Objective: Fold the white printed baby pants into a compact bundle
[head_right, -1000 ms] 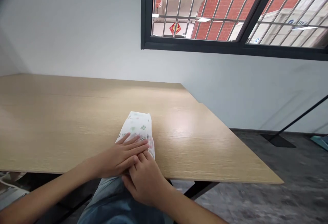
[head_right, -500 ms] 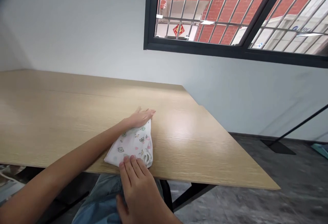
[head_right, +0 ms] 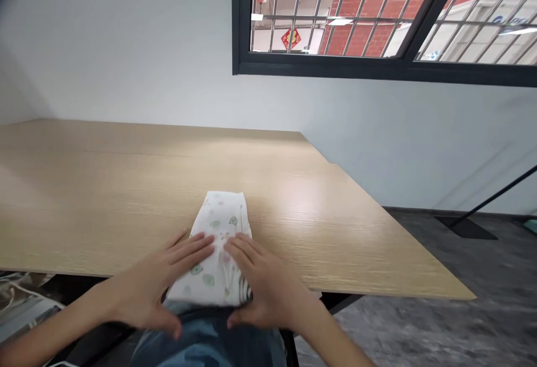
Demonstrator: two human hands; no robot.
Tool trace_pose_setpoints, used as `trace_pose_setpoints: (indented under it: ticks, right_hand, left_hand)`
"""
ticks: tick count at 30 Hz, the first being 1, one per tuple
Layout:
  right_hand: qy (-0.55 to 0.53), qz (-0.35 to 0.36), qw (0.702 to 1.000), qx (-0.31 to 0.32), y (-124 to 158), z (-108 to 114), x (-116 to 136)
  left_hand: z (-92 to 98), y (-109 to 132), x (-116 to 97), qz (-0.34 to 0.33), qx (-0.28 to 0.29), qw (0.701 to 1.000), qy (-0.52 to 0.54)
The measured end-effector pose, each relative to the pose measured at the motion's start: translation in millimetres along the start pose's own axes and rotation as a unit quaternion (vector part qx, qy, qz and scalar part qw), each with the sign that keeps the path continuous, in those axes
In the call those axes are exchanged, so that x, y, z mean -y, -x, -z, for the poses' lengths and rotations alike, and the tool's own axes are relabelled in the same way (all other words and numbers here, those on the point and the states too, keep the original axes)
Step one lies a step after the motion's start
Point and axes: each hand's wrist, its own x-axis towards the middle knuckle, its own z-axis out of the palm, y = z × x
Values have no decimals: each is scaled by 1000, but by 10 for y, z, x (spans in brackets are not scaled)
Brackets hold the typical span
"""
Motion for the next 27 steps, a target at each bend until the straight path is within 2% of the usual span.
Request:
trace_pose_setpoints:
  ticks: [4,6,8,11,14,16,18,21,24,27]
  right_hand:
    - [-4,19,999,-38,241,-81,227]
    - [-55,-10,995,-82,244,-61,266]
    - [-119,-81,980,-135,149,-11,252]
    - [-164,-199,943,-211,-117,54,169]
    - [-132,-297,915,-241,-388,29,69]
    - [-67,-338,904,-254,-510,-41,24]
    - [35,-333,898,-285,-577,-129,15]
    - [181,-266,893,-315,-617,-238,59]
    - [198,-222,918,-264,-623,-286,92]
    - [168,-241,930,-219,-565,-277,27]
  left_hand:
    - [-67,160,-229,-27,-49,998,21]
    - [-26,122,-274,0,-84,993,83]
    - [51,-7,-267,88,-113,975,167]
    - [131,-302,-187,241,-164,925,242]
    - [76,-553,-106,335,-230,886,223]
    - [-17,-638,-110,365,-270,874,175]
    - [-112,-674,-175,354,-302,880,97]
    - [-191,-727,-319,295,-315,900,-66]
    - [-203,-806,-380,234,-269,922,-148]
    - [-236,-762,-298,228,-227,941,-103]
